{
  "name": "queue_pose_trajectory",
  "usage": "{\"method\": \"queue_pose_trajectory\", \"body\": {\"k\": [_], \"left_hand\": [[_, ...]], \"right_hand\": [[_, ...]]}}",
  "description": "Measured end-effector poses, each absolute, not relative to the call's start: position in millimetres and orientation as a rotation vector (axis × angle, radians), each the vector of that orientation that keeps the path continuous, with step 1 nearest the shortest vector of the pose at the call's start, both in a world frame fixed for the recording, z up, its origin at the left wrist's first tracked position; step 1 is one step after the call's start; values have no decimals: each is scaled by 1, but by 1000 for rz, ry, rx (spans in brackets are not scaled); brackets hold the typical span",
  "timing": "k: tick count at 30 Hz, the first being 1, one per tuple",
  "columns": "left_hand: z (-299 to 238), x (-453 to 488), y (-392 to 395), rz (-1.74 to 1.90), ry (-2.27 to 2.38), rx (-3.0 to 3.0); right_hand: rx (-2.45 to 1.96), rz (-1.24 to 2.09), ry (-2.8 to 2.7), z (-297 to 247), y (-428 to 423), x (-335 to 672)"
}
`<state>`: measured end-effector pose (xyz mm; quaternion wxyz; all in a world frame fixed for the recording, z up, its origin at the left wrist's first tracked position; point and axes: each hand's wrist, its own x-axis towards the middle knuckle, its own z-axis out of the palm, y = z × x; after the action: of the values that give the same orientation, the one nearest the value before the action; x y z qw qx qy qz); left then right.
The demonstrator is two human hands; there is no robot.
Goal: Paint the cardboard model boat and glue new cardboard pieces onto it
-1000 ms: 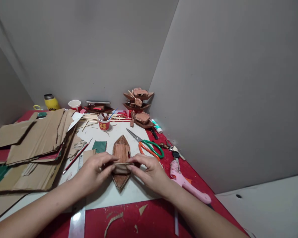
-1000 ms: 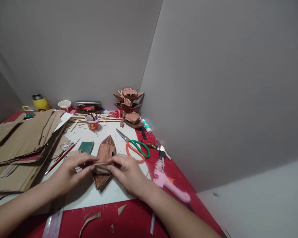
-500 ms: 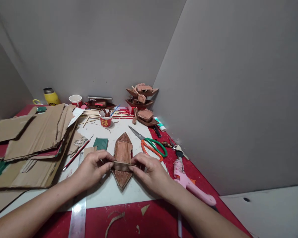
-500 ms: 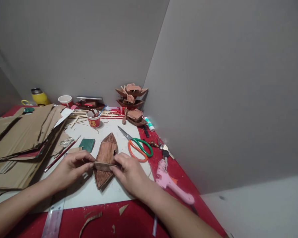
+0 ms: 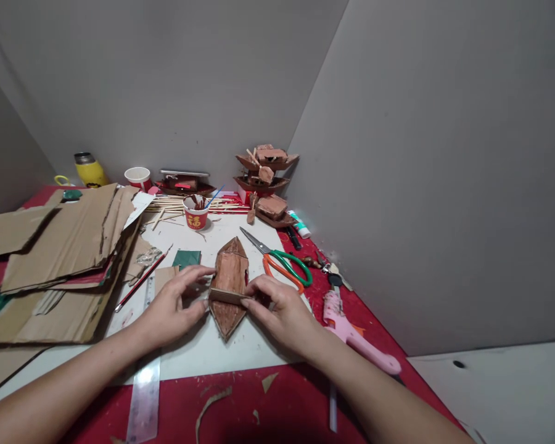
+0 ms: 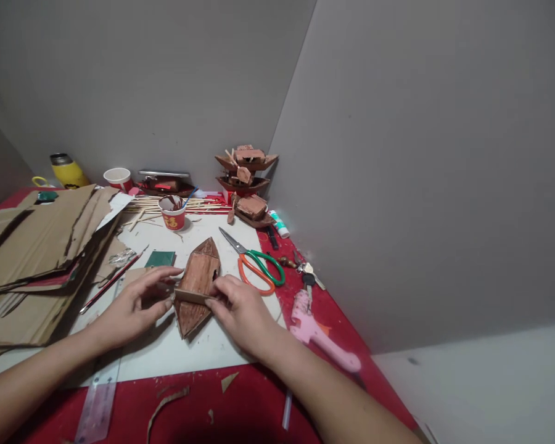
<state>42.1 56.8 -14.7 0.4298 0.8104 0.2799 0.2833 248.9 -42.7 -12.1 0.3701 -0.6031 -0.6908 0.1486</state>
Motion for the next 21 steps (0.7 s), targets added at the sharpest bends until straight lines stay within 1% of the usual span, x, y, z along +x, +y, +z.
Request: {"method": "queue_pose_trajectory", "body": {"k": [5, 9, 14, 21], "left_hand": [[-18, 47, 59, 603, 646, 1963], [-17, 50, 59, 586, 639, 1920], [-20, 51, 58, 627, 640, 1913], [-22, 52, 54, 732, 660, 2076]], "right_hand": [[-1528, 406, -1774, -13, -42, 250], [-1539, 422, -1752, -14, -41, 251], [-1561, 438, -1732, -10, -41, 251], [-1583, 444, -1743, -9, -42, 250]]}}
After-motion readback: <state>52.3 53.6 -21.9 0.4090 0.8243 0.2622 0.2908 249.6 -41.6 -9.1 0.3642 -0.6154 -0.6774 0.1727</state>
